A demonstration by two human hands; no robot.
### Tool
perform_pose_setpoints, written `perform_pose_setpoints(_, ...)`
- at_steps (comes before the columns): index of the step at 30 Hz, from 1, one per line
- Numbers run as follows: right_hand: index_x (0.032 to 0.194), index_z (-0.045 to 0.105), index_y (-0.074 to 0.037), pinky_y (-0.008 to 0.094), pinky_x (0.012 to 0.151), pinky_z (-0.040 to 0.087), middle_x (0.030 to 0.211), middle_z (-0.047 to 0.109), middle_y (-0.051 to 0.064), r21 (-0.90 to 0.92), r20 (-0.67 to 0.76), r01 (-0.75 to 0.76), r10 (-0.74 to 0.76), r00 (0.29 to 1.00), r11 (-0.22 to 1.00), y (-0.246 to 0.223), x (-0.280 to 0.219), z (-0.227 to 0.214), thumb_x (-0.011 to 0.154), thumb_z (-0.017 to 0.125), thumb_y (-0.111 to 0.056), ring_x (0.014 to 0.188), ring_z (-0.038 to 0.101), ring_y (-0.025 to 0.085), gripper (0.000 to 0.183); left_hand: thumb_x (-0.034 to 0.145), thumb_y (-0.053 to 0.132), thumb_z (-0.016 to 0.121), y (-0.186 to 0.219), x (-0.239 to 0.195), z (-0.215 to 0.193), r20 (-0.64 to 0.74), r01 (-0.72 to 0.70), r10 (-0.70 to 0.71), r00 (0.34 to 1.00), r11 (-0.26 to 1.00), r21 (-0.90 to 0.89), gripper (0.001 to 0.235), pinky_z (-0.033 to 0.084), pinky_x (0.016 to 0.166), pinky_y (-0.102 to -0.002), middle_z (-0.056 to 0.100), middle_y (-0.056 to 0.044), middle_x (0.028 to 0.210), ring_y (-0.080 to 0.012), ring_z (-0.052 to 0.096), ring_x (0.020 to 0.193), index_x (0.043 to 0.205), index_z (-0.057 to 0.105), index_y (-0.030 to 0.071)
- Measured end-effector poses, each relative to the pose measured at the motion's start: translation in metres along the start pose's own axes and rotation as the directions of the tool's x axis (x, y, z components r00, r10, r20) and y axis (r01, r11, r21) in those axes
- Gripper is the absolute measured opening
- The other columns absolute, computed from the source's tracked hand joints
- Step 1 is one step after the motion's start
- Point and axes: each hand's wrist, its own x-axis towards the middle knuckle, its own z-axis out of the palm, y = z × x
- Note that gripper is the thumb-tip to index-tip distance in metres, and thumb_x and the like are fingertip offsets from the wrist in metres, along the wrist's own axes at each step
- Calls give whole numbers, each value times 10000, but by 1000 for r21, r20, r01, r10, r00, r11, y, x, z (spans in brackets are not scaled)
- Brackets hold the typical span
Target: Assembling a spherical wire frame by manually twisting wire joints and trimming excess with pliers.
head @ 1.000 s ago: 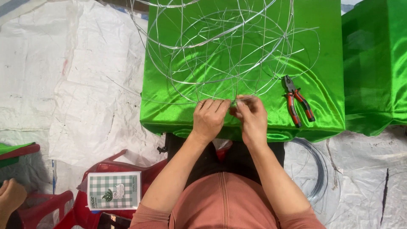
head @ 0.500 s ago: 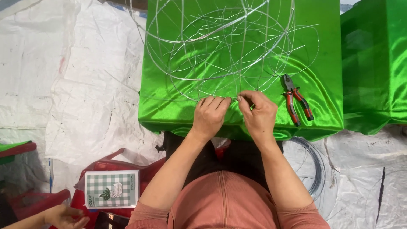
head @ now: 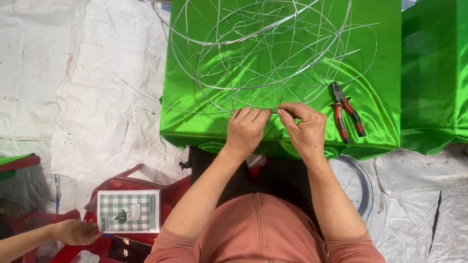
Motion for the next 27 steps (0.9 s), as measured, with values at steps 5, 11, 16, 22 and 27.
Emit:
perform_pose_setpoints(5,979,806,-104,359,636,580,847,754,97,-39,40,28,-26,999,999,-14,-2,2,922,816,-106,724,728,243,58,993,117,548,2,-3,3,32,11,-10,999,1000,-20,137,535,679,-344,571,-5,747,-219,621,708,1017,675,164)
perform_pose_setpoints(11,1053,799,-87,430,685,585,900,769,145,-68,86,-2,8,996,998,-5,-17,-2,941,742,-60,814,745,347,128,982,117,587,6,-13,12,75,12,-11,997,1000,-22,102,538,677,-347,593,-17,753,-230,627,709,1019,677,149)
perform_pose_setpoints(16,1147,782,-102,397,699,597,947,776,147,-28,60,-130,132,989,991,21,-38,-1,929,744,-56,835,748,307,226,991,153,593,19,-32,24,148,38,-45,988,998,48,128,514,828,-370,648,-19,825,-221,652,810,1053,700,182)
perform_pose_setpoints(22,1087,763,-36,391,716,603,1074,769,182,-4,10,-112,112,994,994,26,-40,2,940,753,-70,862,746,327,152,987,132,594,58,-19,-26,527,291,-258,810,957,21,277,217,1101,-772,699,-145,1246,-347,648,1196,1246,686,106)
perform_pose_setpoints(27,1053,809,-96,399,722,616,1001,783,138,-11,13,-46,46,999,999,33,-40,8,939,738,-44,894,755,344,144,967,215,677,62,-48,-50,403,304,-217,889,938,-165,244,199,1150,-706,710,-37,1214,-248,641,1193,1201,710,157)
